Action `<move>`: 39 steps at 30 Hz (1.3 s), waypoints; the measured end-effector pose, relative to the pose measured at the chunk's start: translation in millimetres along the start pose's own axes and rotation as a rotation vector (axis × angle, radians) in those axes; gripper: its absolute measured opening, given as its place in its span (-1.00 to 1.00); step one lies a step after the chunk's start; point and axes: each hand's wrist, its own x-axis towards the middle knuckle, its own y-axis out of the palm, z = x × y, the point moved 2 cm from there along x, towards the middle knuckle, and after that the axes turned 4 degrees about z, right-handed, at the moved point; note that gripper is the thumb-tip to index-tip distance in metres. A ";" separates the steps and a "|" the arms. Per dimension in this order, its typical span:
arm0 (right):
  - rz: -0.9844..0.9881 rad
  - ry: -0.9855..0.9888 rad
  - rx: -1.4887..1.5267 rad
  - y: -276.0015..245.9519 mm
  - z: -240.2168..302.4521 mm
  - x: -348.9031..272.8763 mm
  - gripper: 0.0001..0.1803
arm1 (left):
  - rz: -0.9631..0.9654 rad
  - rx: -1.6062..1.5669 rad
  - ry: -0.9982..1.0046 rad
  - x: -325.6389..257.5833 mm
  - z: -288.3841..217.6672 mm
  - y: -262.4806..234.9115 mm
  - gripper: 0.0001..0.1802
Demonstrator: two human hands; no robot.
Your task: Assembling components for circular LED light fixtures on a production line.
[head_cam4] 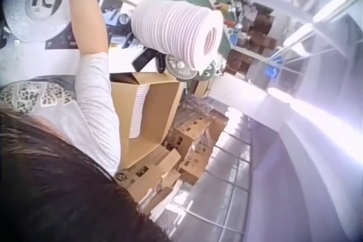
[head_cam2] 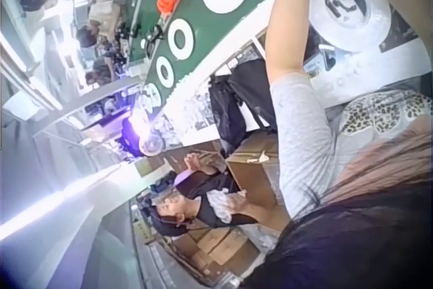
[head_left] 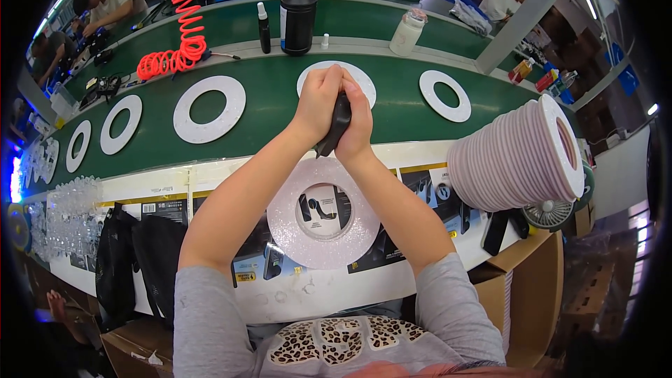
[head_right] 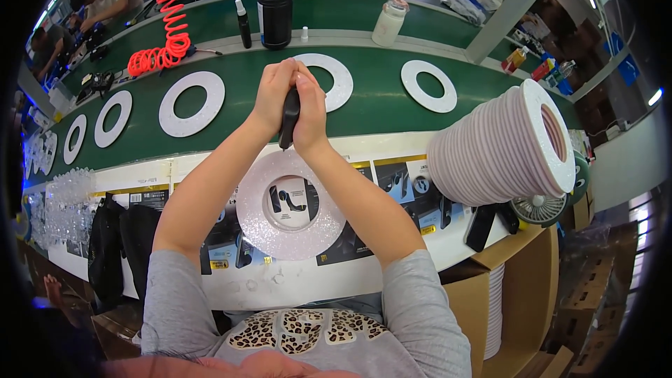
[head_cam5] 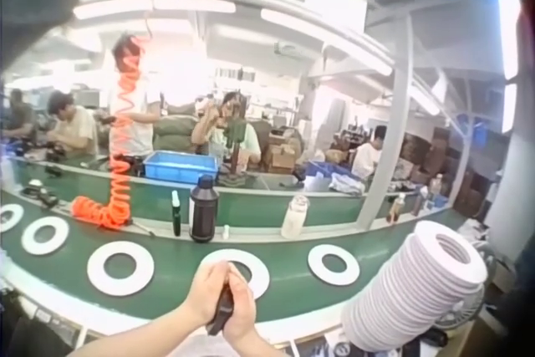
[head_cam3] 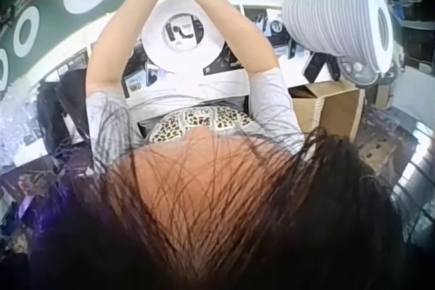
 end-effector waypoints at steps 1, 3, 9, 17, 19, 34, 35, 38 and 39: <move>-0.001 0.001 0.000 0.3 0.1 0.0 -0.62 | 0.001 0.014 0.012 0.1 0.1 -0.4 -0.60; 0.006 -0.005 -0.001 1.5 0.8 0.3 -0.62 | 0.003 0.005 0.007 0.1 0.7 -0.7 -0.60; 0.009 0.000 -0.023 -2.9 1.7 0.2 -0.61 | 0.002 -0.029 -0.007 0.1 0.1 2.6 -0.60; -0.004 -0.006 -0.058 -4.2 15.8 2.6 -0.55 | 0.118 0.001 0.020 7.2 -8.1 9.2 -0.51; 0.009 -0.018 -0.083 -7.3 17.0 3.1 -0.54 | 0.091 -0.033 -0.048 8.6 -5.8 15.2 -0.51; 0.002 -0.043 -0.091 -15.7 11.9 0.0 -0.51 | 0.024 -0.042 -0.040 5.5 3.5 21.8 -0.54; 0.000 -0.033 -0.085 -16.2 12.2 -0.6 -0.51 | 0.024 -0.040 -0.040 5.1 3.0 22.4 -0.54; -0.001 -0.032 -0.094 -16.3 13.6 -2.7 -0.51 | 0.034 -0.046 -0.027 4.2 2.6 23.4 -0.53; 0.000 -0.039 -0.111 -16.3 12.4 -3.1 -0.50 | 0.034 -0.044 -0.012 4.0 4.6 21.9 -0.53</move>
